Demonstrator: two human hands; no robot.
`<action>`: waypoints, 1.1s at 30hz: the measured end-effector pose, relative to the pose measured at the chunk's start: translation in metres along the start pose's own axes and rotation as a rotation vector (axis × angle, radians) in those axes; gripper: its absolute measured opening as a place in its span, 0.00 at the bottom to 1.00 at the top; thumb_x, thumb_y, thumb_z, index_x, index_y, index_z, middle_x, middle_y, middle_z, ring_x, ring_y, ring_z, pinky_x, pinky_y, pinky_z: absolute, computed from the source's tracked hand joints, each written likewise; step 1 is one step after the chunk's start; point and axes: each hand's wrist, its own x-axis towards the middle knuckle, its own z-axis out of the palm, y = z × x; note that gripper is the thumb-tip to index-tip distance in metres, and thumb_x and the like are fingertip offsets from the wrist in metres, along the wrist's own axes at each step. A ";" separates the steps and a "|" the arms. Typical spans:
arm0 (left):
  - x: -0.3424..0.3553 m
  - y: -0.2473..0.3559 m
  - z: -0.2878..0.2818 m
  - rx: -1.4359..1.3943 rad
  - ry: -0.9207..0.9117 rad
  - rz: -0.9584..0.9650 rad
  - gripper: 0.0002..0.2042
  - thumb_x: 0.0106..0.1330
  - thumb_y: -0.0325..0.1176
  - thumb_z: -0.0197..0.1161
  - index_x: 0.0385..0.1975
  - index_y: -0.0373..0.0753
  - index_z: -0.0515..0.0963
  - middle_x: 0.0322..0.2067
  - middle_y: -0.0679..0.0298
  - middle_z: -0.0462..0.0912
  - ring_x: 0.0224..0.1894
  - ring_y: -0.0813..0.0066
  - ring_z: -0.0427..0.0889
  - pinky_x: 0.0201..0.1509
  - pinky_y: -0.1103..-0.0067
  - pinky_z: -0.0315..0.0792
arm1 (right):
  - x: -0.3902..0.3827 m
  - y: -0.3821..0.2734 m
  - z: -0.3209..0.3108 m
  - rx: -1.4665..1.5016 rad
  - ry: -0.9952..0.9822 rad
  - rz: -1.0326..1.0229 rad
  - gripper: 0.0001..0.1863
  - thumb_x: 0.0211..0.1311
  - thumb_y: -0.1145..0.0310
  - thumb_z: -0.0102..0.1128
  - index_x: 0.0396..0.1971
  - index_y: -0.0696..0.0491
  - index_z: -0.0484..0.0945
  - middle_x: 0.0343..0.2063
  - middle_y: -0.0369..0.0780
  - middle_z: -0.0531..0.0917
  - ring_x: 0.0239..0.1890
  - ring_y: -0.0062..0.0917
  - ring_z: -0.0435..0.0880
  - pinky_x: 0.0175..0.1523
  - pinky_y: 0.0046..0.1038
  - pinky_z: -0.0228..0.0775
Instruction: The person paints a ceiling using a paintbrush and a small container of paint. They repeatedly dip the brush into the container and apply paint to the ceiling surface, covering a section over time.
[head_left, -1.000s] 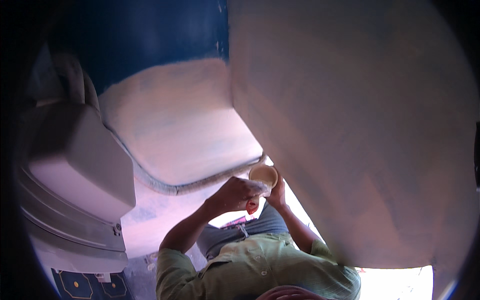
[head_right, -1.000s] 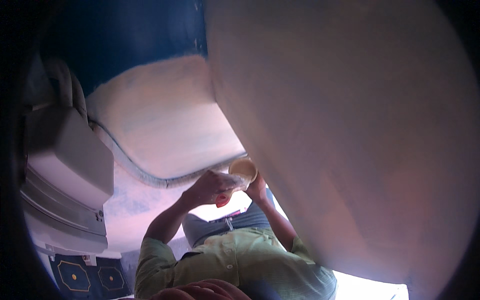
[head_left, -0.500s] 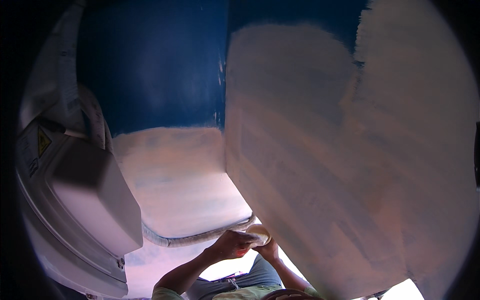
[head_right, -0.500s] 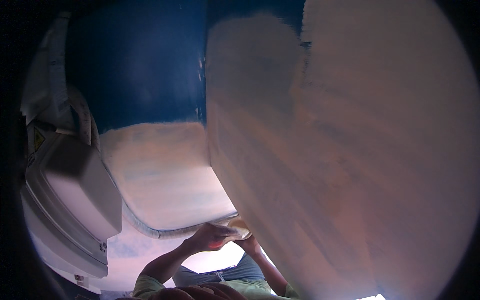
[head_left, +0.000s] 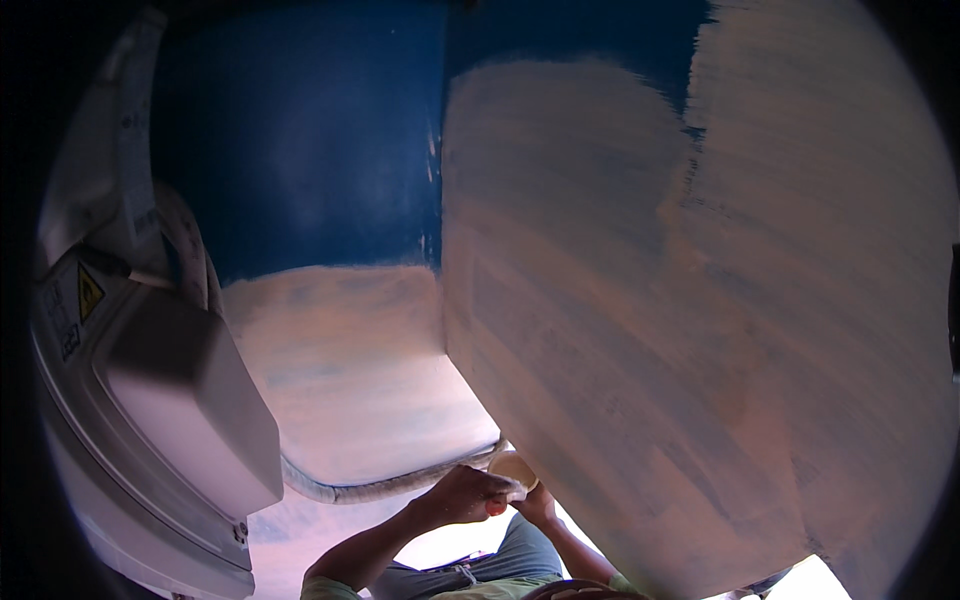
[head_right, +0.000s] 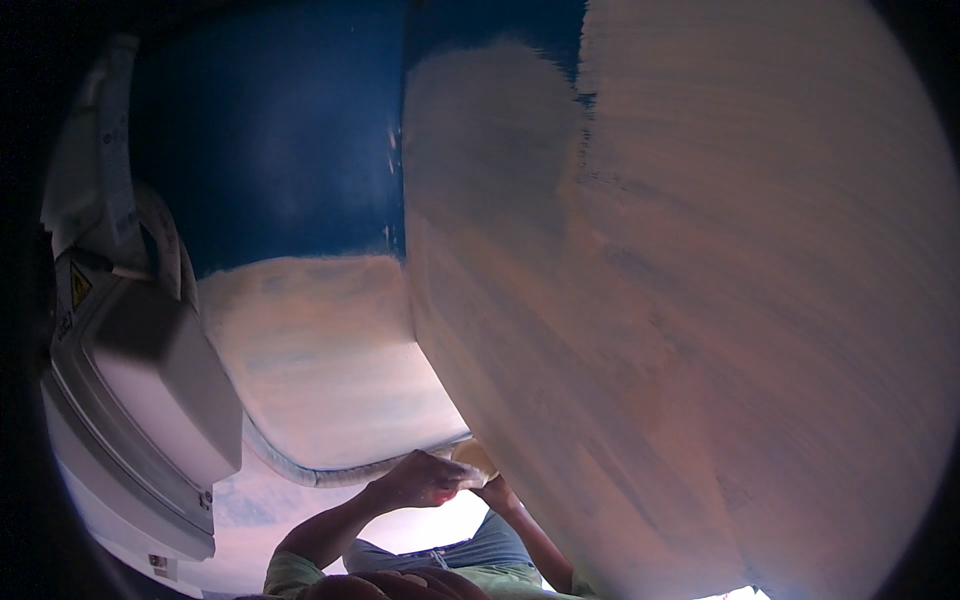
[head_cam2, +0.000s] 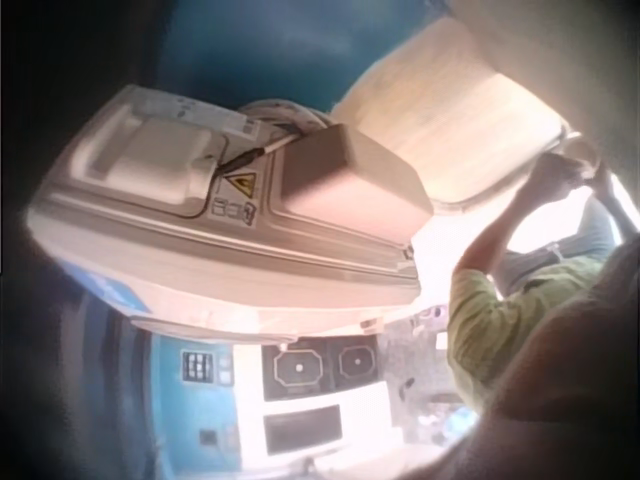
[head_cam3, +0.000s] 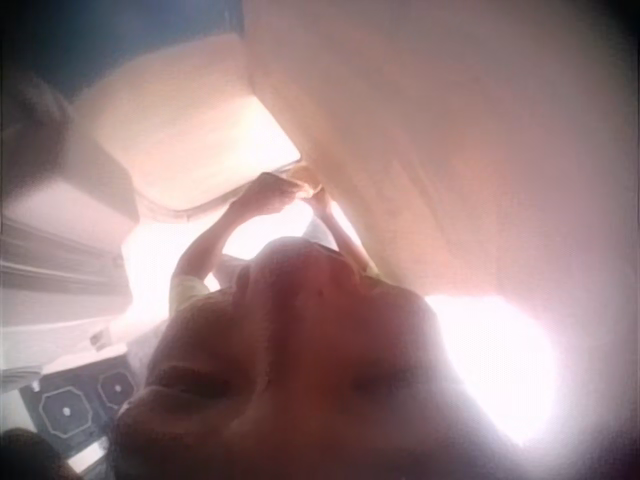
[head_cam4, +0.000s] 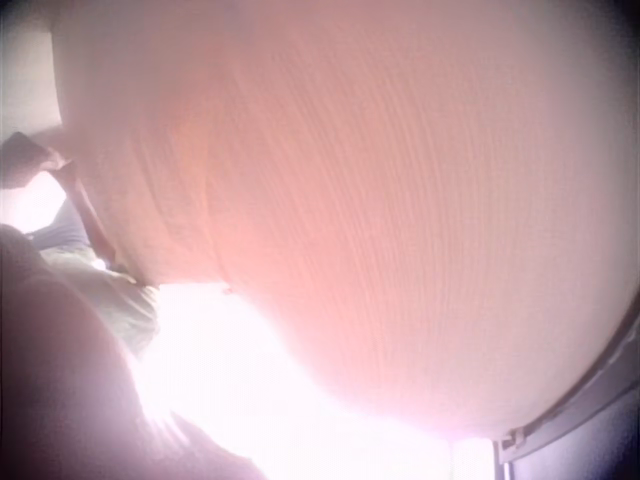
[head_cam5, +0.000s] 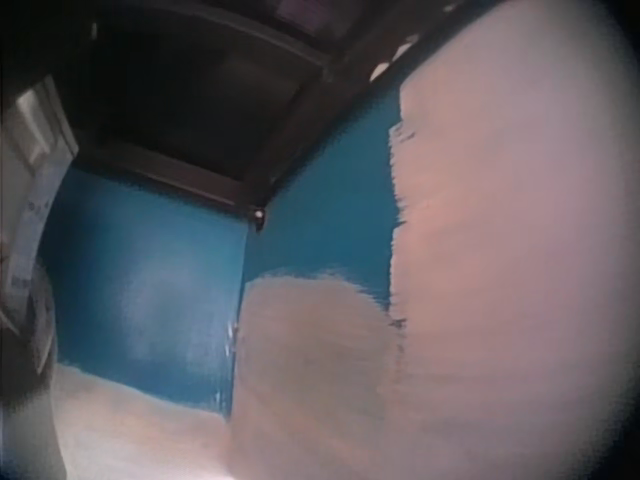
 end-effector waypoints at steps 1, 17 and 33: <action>-0.001 -0.004 0.005 -0.058 0.031 0.031 0.19 0.58 0.29 0.68 0.51 0.49 0.81 0.43 0.64 0.86 0.39 0.64 0.87 0.45 0.73 0.82 | 0.000 0.000 0.000 0.001 -0.003 0.011 0.48 0.34 0.50 0.85 0.57 0.55 0.70 0.51 0.45 0.80 0.54 0.36 0.80 0.57 0.38 0.74; -0.006 -0.032 -0.005 -0.393 0.567 -0.013 0.12 0.60 0.28 0.71 0.43 0.36 0.83 0.41 0.62 0.87 0.43 0.73 0.86 0.50 0.76 0.78 | -0.001 0.002 0.005 -0.061 0.068 0.139 0.36 0.37 0.58 0.84 0.48 0.58 0.78 0.42 0.44 0.85 0.45 0.32 0.85 0.49 0.33 0.78; -0.009 -0.041 0.003 -1.064 0.727 -0.510 0.20 0.54 0.23 0.72 0.44 0.28 0.71 0.39 0.54 0.83 0.41 0.66 0.86 0.41 0.75 0.86 | 0.012 -0.040 0.014 0.009 0.015 -0.057 0.47 0.36 0.65 0.85 0.57 0.53 0.64 0.50 0.43 0.78 0.53 0.34 0.79 0.57 0.35 0.74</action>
